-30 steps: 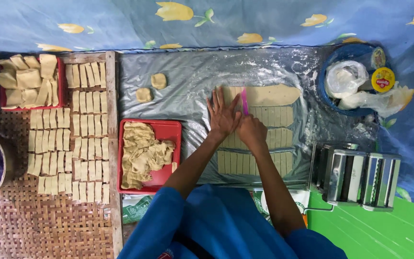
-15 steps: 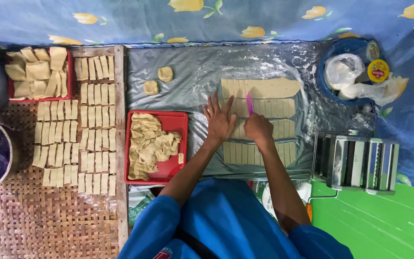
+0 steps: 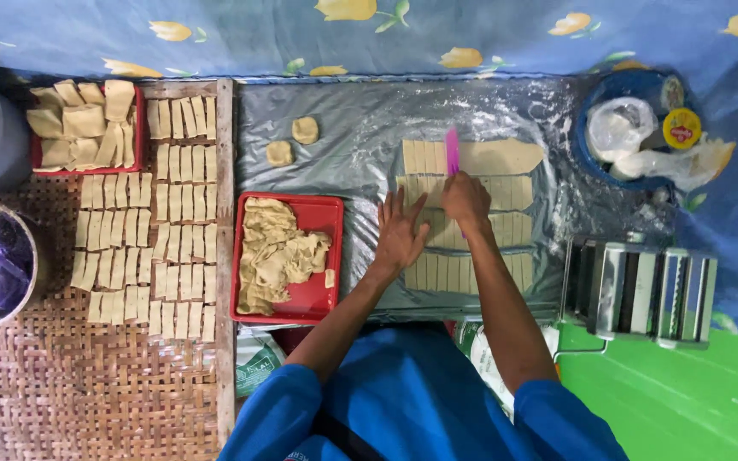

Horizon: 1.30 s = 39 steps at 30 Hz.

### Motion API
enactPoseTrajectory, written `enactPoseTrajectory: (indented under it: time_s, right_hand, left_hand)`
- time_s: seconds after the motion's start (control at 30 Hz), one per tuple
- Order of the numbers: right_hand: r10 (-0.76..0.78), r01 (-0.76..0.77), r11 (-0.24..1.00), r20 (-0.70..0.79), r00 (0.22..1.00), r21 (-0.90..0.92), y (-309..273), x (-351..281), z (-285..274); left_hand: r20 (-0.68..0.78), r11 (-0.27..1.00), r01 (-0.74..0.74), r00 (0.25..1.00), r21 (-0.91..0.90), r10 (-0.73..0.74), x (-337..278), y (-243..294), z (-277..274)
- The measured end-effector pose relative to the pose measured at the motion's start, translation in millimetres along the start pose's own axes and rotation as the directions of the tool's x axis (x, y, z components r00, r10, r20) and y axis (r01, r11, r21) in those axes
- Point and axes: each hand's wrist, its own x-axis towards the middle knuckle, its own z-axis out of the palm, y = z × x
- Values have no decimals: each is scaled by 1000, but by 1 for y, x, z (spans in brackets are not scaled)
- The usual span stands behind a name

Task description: Cutting dough into rectangular pieces using a scraper and arranging them on a tray and a woven mat.

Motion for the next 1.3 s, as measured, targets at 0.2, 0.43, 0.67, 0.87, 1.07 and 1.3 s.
enactPoseTrajectory:
  time_s: [0.2,0.43,0.67,0.87,1.07,1.3]
  right_hand:
    - [0,-1,999,14,1000,44,19,-18,-19]
    - [-51,47,998,99,994,50,27,-21,-42]
    - [-95,84,993,132,987,86,27,-13,-45]
    - [-50,30,991,153,987,131,8,-31,-68]
    - [-35,19,990,114,993,137,11,-17,-42]
    - [-54,47,997,116,992,62,3,-10,-38]
  left_hand:
    - [-59,985,12,998,174,-2,40,21,20]
    - [-59,963,104,994,247,-92,83,41,51]
    - [-43,947,157,988,280,-151,103,42,64]
    - [4,920,148,987,363,-161,108,38,65]
    - [40,911,112,990,396,-138,118,20,72]
    - [73,923,79,991,378,-115,118,28,55]
